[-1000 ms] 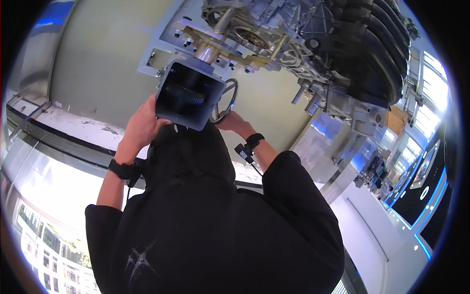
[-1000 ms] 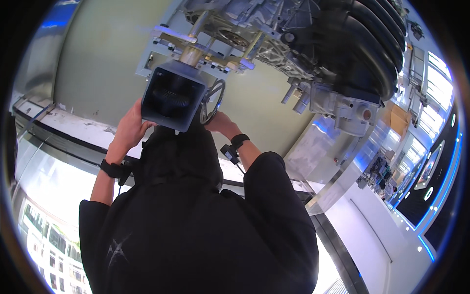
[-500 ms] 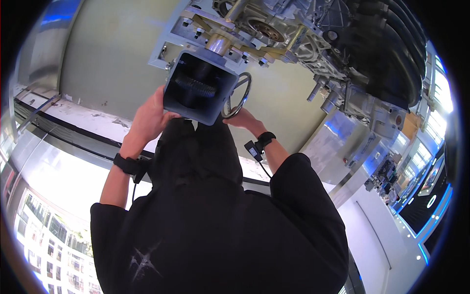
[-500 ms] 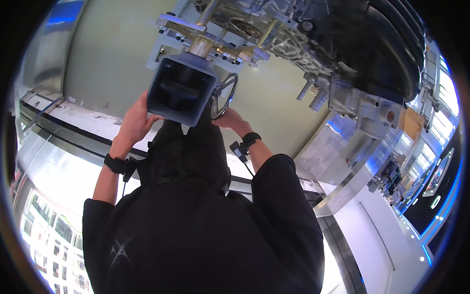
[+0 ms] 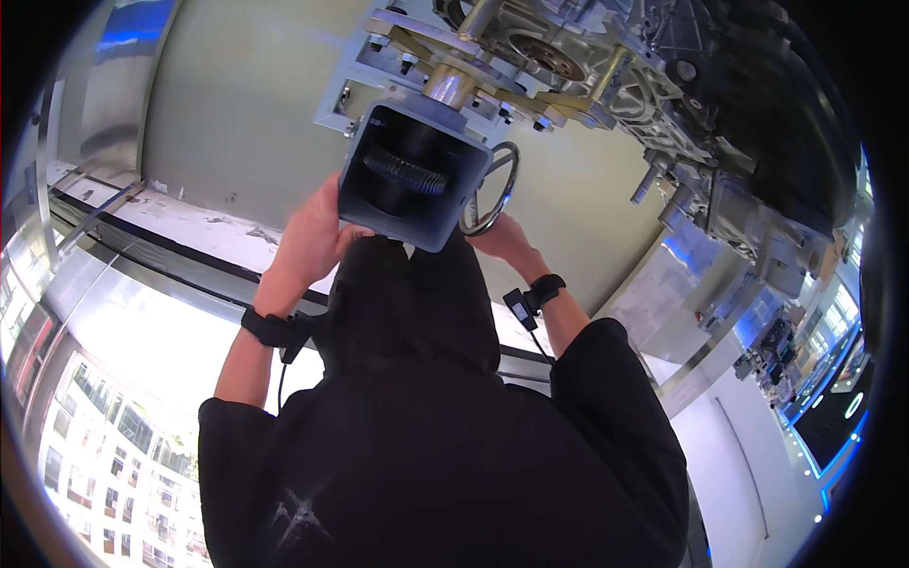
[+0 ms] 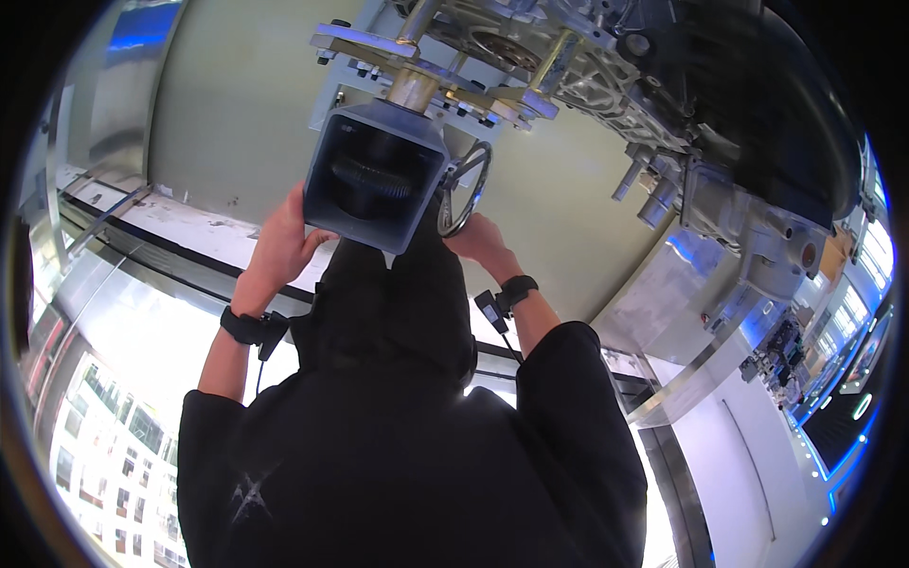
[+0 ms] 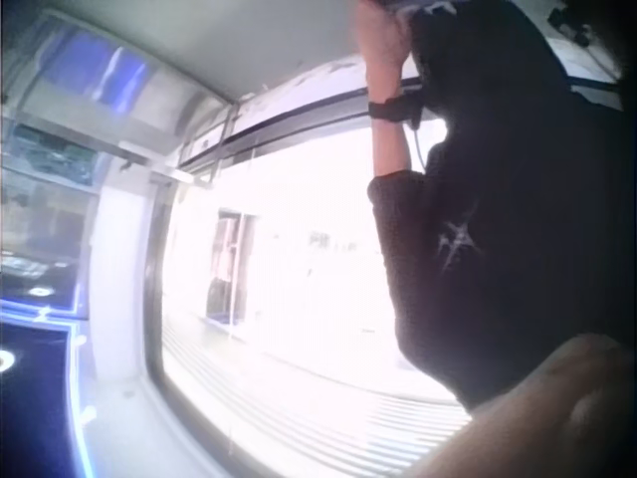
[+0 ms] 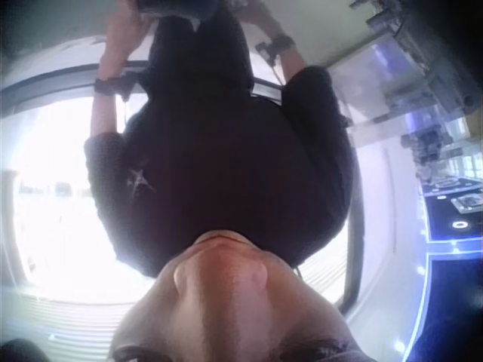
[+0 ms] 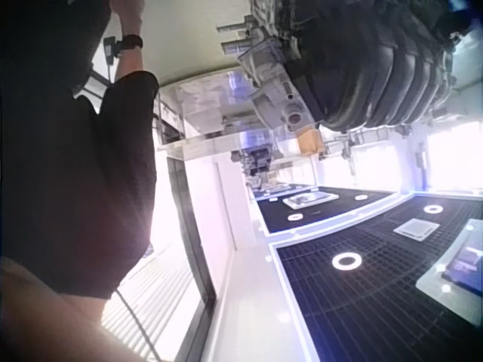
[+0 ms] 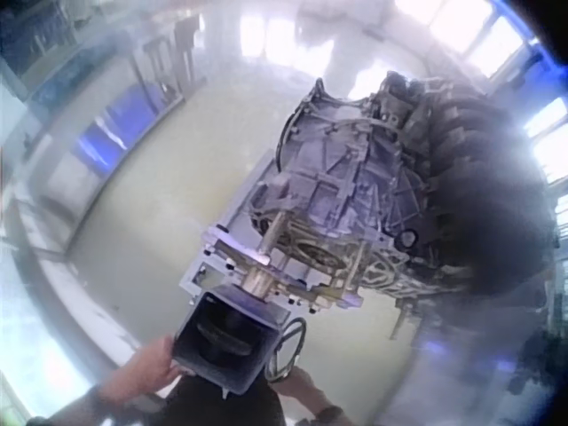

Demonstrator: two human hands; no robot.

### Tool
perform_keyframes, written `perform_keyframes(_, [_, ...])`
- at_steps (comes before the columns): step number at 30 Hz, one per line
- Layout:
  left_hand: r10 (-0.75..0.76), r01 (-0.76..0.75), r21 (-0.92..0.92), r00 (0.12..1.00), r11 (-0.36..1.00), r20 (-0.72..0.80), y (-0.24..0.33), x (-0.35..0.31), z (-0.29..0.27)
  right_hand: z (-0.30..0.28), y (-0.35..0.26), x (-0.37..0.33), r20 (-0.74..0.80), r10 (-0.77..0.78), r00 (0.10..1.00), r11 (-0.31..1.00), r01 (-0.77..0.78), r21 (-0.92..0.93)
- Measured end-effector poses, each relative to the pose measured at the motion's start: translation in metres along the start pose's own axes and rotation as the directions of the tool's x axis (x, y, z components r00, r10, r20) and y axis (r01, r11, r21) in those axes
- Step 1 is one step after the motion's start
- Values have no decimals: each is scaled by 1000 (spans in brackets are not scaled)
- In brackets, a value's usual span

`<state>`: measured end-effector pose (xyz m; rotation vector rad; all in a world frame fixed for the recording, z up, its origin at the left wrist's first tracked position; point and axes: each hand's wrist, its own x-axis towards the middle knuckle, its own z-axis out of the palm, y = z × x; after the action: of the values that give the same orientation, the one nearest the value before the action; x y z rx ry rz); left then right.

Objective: The person picks up a socket wrench and a small metal component, then walks to an engine block mounted on a stand. Using the socket wrench and their hands, the person attaches the metal component and then retrieves several additional small sockets and parts from a tool kit to continue the assembly on the side of the engine.

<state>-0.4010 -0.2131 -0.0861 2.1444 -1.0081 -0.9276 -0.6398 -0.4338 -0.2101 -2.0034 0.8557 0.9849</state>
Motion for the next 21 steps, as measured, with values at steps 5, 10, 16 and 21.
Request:
perform_keyframes(5, [-22,23,-7,1000,1000,13,-4,-1,2,4,0,-6,-66,-51,996,996,46,-81])
perform_keyframes(10, [-44,44,2,999,999,13,-3,-1,2,21,-2,-11,-341,-70,937,990,23,-140])
perform_keyframes(16, [19,16,196,984,981,-176,19,-2,-7,26,-2,-12,-352,-34,935,987,-24,-160])
perform_keyframes(21, [289,-238,253,938,938,-189,50,1,-14,22,-2,-12,-295,7,955,990,-48,-132])
